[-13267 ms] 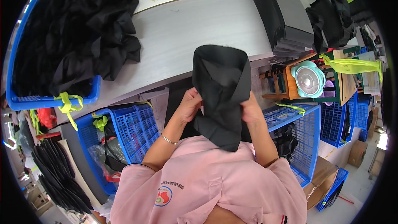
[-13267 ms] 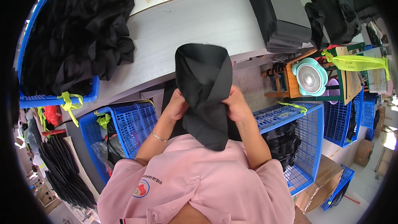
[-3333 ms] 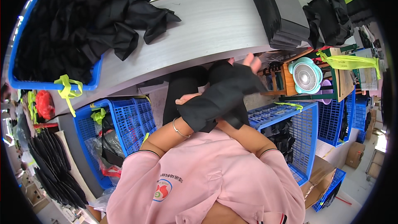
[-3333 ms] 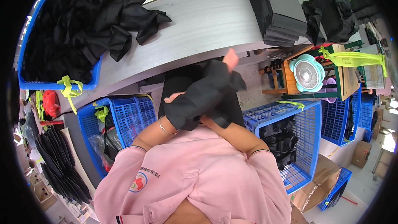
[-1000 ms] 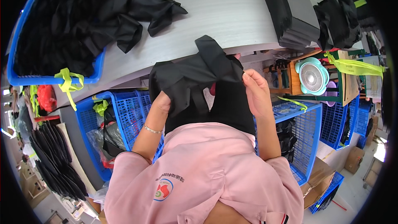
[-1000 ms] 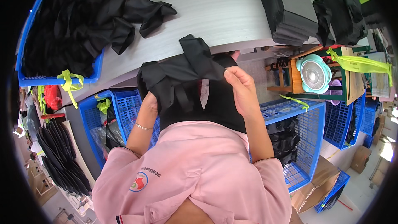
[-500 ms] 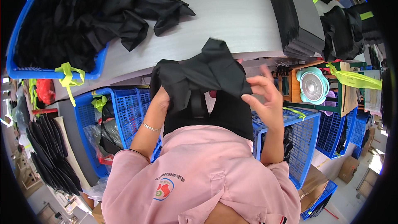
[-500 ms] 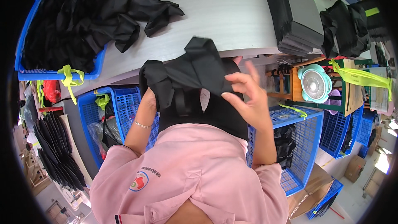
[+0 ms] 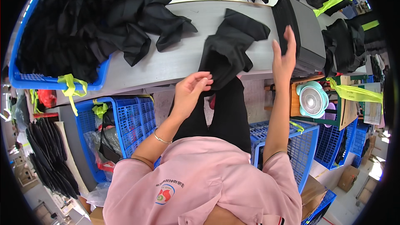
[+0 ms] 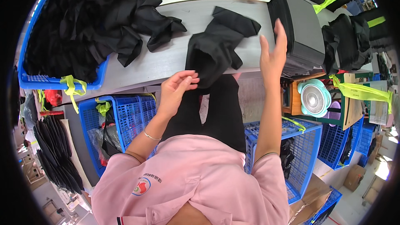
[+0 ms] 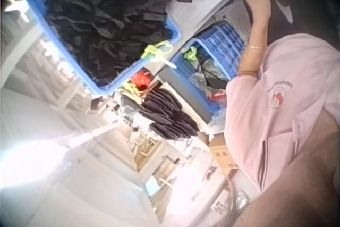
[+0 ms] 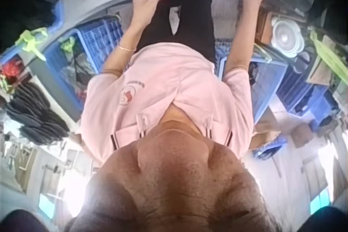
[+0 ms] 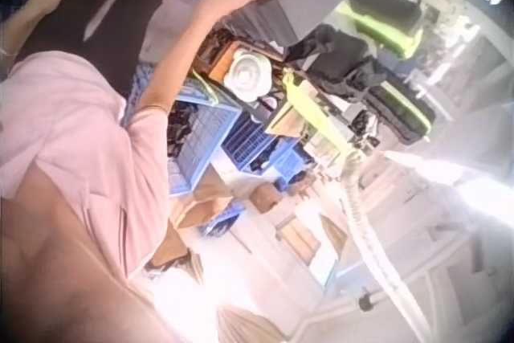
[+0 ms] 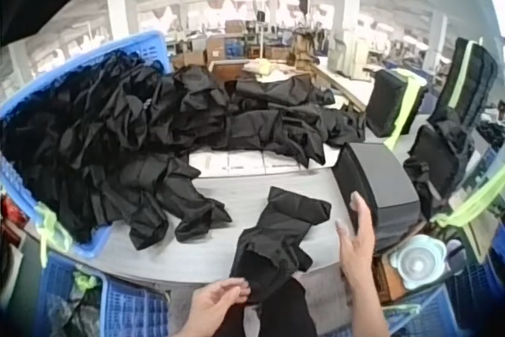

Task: The person is turning black fabric components inside out and stacking them in a workshop.

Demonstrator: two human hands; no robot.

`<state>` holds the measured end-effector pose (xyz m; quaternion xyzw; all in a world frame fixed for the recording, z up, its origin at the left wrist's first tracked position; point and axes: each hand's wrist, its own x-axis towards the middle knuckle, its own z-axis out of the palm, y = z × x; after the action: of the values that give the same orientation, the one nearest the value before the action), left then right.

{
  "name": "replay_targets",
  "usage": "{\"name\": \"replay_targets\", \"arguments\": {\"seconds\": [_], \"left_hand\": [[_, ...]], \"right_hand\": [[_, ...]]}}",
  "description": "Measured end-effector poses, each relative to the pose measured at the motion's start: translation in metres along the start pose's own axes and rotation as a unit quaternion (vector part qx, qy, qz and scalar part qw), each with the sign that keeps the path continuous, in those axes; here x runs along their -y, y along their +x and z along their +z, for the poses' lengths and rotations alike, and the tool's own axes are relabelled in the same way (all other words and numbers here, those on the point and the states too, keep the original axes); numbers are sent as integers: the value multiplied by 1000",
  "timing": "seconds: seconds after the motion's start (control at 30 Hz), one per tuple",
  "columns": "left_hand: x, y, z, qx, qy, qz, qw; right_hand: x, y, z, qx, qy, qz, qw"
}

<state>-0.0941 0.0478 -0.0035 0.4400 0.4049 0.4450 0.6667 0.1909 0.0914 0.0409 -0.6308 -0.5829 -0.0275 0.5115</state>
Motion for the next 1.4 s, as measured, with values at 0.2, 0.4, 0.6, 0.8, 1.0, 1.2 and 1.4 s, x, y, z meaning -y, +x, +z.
{"name": "replay_targets", "arguments": {"seconds": [0.2,0.4,0.6,0.8,1.0,1.2,1.4], "left_hand": [[-10,54,-8,-155,155,134,966],[-23,92,21,92,-44,-14,995],[-10,89,33,207,-176,-159,949],[-1,103,35,188,-397,-255,861],[-4,104,31,211,-327,-184,903],[5,103,13,118,-192,-167,960],[21,96,28,64,-150,-51,985]], "right_hand": [[20,-107,-2,50,289,334,896],[44,-128,16,166,410,384,811],[29,-91,10,114,469,415,771],[15,-64,4,141,369,357,847],[4,-54,0,183,465,431,751],[4,-63,6,197,637,460,587],[20,-65,28,254,573,448,638]]}}
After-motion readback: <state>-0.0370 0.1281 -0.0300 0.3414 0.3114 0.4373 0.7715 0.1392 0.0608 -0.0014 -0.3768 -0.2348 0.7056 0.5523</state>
